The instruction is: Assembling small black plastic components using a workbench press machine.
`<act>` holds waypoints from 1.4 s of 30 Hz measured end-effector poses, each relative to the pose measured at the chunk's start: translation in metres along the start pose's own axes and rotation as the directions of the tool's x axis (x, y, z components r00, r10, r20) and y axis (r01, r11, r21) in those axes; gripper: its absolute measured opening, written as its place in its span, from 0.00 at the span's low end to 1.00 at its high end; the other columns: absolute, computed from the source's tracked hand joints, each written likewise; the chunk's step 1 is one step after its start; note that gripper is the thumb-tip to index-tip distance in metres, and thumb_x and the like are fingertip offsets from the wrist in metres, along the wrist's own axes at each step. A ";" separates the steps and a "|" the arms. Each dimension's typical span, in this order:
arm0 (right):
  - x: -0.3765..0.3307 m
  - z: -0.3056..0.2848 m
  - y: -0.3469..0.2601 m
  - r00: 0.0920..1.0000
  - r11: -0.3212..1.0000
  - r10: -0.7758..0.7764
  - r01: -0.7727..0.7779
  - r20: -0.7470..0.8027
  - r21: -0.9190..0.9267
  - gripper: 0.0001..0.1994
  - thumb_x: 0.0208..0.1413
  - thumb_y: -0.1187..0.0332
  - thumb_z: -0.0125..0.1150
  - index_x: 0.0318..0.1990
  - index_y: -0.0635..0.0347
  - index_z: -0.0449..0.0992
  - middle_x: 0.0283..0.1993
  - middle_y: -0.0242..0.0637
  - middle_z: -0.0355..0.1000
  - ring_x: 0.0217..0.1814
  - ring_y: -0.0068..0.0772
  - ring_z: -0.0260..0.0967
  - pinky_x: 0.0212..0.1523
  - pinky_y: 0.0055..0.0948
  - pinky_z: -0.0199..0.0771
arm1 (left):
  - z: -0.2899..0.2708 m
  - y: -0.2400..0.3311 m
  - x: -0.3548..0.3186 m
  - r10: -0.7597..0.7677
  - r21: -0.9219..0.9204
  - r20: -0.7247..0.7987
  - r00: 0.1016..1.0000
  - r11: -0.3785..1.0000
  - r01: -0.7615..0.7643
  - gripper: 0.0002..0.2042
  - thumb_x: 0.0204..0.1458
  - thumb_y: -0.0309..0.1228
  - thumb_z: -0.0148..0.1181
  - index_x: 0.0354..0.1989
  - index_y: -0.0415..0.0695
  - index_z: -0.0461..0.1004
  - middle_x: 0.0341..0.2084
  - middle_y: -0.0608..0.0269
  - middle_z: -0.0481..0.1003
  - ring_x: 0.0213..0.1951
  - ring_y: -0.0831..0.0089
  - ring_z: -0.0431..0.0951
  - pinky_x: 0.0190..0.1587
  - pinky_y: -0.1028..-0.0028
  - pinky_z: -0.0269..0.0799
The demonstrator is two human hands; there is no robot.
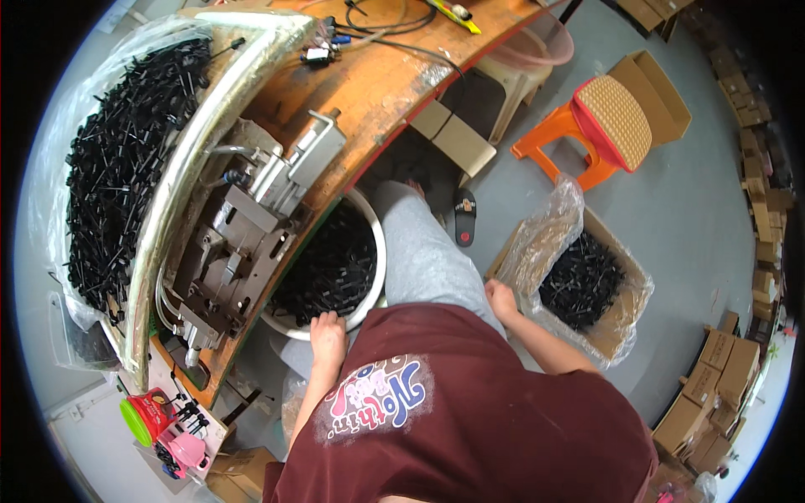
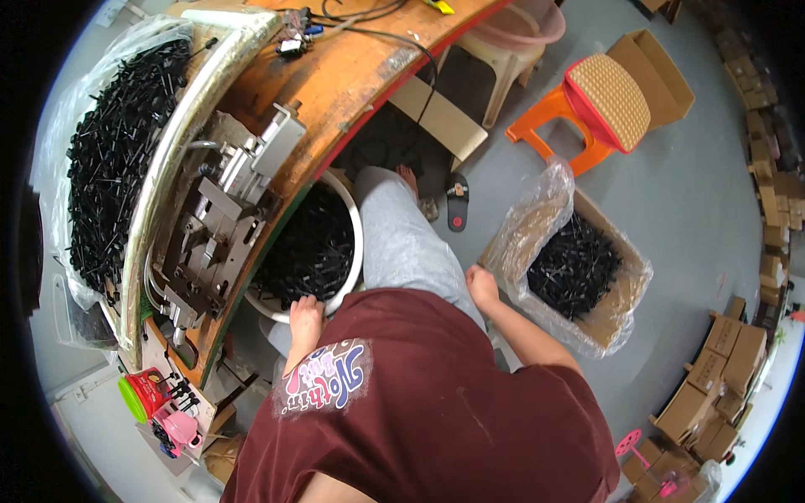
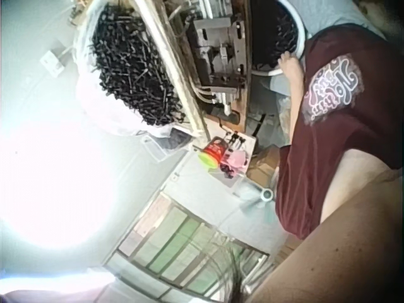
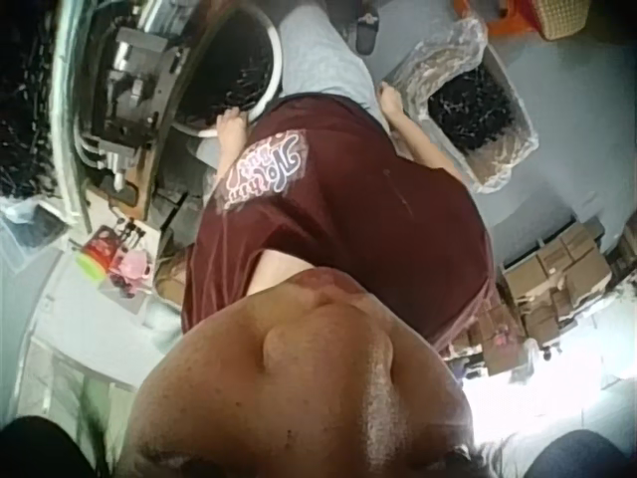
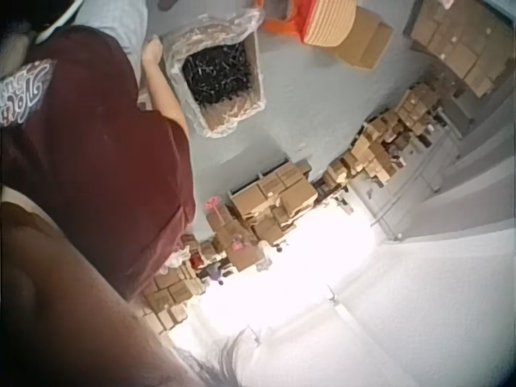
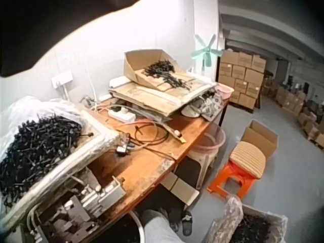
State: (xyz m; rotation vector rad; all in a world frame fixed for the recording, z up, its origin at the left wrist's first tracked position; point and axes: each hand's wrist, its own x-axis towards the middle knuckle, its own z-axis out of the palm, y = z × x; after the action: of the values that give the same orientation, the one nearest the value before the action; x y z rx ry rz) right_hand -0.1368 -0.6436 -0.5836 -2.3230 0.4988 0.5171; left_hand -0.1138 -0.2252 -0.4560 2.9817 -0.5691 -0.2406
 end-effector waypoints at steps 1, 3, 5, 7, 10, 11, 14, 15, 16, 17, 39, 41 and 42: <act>-0.001 -0.011 -0.003 0.989 0.998 -0.005 0.015 0.150 -0.068 0.09 0.55 0.66 0.56 0.40 0.58 0.78 0.41 0.52 0.78 0.46 0.54 0.76 0.48 0.47 0.75 | 0.009 -0.003 -0.004 0.032 0.053 -0.002 0.999 0.998 -0.032 0.02 0.38 0.28 0.60 0.20 0.45 0.74 0.25 0.60 0.71 0.35 0.61 0.72 0.39 0.62 0.64; 0.004 -0.041 0.005 0.963 0.985 0.030 0.018 0.269 -0.172 0.13 0.52 0.68 0.58 0.46 0.60 0.74 0.45 0.52 0.77 0.50 0.55 0.74 0.50 0.48 0.73 | 0.033 -0.007 -0.013 0.072 0.101 -0.015 0.997 0.992 -0.070 0.03 0.40 0.29 0.57 0.18 0.47 0.75 0.24 0.61 0.71 0.34 0.62 0.73 0.38 0.62 0.65; 0.000 -0.055 0.019 0.994 0.963 0.083 -0.061 0.075 -0.263 0.22 0.49 0.69 0.61 0.53 0.61 0.69 0.50 0.53 0.73 0.54 0.58 0.70 0.52 0.49 0.72 | 0.044 -0.010 -0.018 0.110 0.068 0.008 0.994 0.992 -0.110 0.06 0.42 0.31 0.56 0.18 0.47 0.76 0.24 0.62 0.72 0.34 0.63 0.74 0.37 0.62 0.65; -0.007 -0.059 0.011 0.975 0.921 0.110 -0.173 -0.195 -0.348 0.28 0.47 0.69 0.62 0.58 0.60 0.64 0.55 0.53 0.66 0.59 0.57 0.63 0.55 0.50 0.70 | 0.038 -0.013 -0.018 0.104 -0.013 0.068 0.992 0.995 -0.104 0.08 0.42 0.35 0.57 0.19 0.46 0.78 0.24 0.62 0.73 0.35 0.64 0.75 0.37 0.62 0.65; -0.013 0.016 -0.003 0.816 0.817 0.343 -0.503 -0.466 -0.280 0.33 0.42 0.75 0.64 0.61 0.57 0.62 0.60 0.50 0.59 0.64 0.55 0.58 0.59 0.48 0.66 | 0.043 -0.019 -0.002 0.055 -0.144 0.117 0.992 0.989 -0.038 0.12 0.41 0.42 0.58 0.19 0.46 0.78 0.24 0.61 0.74 0.34 0.63 0.77 0.35 0.62 0.67; -0.012 0.027 -0.004 0.892 0.935 0.229 -0.313 -0.390 -0.166 0.34 0.41 0.77 0.64 0.61 0.57 0.62 0.61 0.50 0.59 0.64 0.56 0.57 0.61 0.46 0.65 | 0.054 -0.033 -0.001 0.116 -0.204 0.098 0.988 0.974 -0.094 0.12 0.41 0.42 0.58 0.19 0.47 0.79 0.23 0.60 0.74 0.33 0.62 0.78 0.33 0.61 0.68; -0.003 0.013 -0.036 0.955 0.998 -0.029 0.011 -0.296 -0.062 0.35 0.41 0.80 0.61 0.63 0.56 0.61 0.62 0.51 0.57 0.65 0.57 0.57 0.63 0.44 0.63 | 0.060 -0.059 0.005 0.222 -0.321 0.126 0.967 0.931 -0.172 0.12 0.41 0.42 0.58 0.19 0.47 0.79 0.22 0.58 0.76 0.30 0.59 0.80 0.31 0.58 0.70; -0.003 -0.002 -0.046 0.953 0.996 -0.062 0.043 -0.296 -0.073 0.36 0.42 0.82 0.60 0.64 0.56 0.61 0.63 0.51 0.57 0.65 0.57 0.56 0.64 0.44 0.63 | 0.053 -0.053 0.013 0.224 -0.242 0.147 0.963 0.953 -0.184 0.12 0.41 0.41 0.58 0.18 0.46 0.78 0.21 0.59 0.76 0.30 0.60 0.80 0.32 0.59 0.70; 0.002 -0.011 -0.056 0.939 0.995 -0.096 0.077 -0.331 -0.070 0.36 0.42 0.82 0.60 0.64 0.56 0.61 0.63 0.51 0.57 0.64 0.56 0.58 0.63 0.44 0.64 | 0.038 -0.040 0.017 0.197 -0.167 0.157 0.968 0.971 -0.171 0.12 0.41 0.41 0.58 0.18 0.46 0.78 0.21 0.60 0.76 0.30 0.60 0.80 0.33 0.59 0.70; 0.008 -0.012 -0.071 0.927 0.990 -0.141 0.126 -0.348 -0.066 0.35 0.43 0.83 0.59 0.64 0.56 0.61 0.62 0.51 0.57 0.62 0.56 0.59 0.62 0.43 0.64 | 0.039 -0.035 0.016 0.207 -0.146 0.141 0.968 0.971 -0.187 0.11 0.41 0.40 0.58 0.17 0.46 0.77 0.21 0.60 0.76 0.30 0.61 0.80 0.34 0.60 0.71; -0.039 -0.092 -0.561 -0.105 -0.109 -0.934 0.994 -0.341 -0.009 0.11 0.49 0.84 0.61 0.41 0.62 0.78 0.38 0.41 0.76 0.41 0.44 0.72 0.44 0.35 0.73 | -0.310 -0.049 -0.022 -0.286 -0.312 -0.815 0.504 0.950 0.035 0.05 0.44 0.22 0.70 0.31 0.42 0.82 0.27 0.62 0.81 0.29 0.68 0.78 0.33 0.72 0.70; -0.035 -0.089 -0.593 -0.120 -0.113 -0.950 0.993 -0.287 -0.040 0.10 0.49 0.81 0.61 0.40 0.61 0.77 0.38 0.40 0.75 0.41 0.43 0.72 0.43 0.36 0.73 | -0.338 -0.054 -0.016 -0.235 -0.228 -0.867 0.439 0.971 0.070 0.07 0.44 0.23 0.70 0.34 0.42 0.82 0.30 0.63 0.81 0.35 0.65 0.78 0.37 0.70 0.71; -0.032 -0.087 -0.606 -0.127 -0.109 -0.958 0.991 -0.257 -0.081 0.09 0.49 0.80 0.61 0.39 0.61 0.77 0.38 0.39 0.75 0.42 0.42 0.72 0.43 0.36 0.73 | -0.348 -0.062 -0.008 -0.200 -0.138 -0.875 0.441 0.976 0.169 0.09 0.45 0.24 0.70 0.36 0.42 0.82 0.33 0.63 0.81 0.38 0.64 0.78 0.40 0.69 0.72</act>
State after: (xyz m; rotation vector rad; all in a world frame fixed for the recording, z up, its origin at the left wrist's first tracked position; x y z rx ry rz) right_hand 0.1480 -0.2829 -0.1779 -1.8324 -1.2132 -0.6143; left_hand -0.0392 -0.1419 -0.1207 2.5673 -0.0747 1.2433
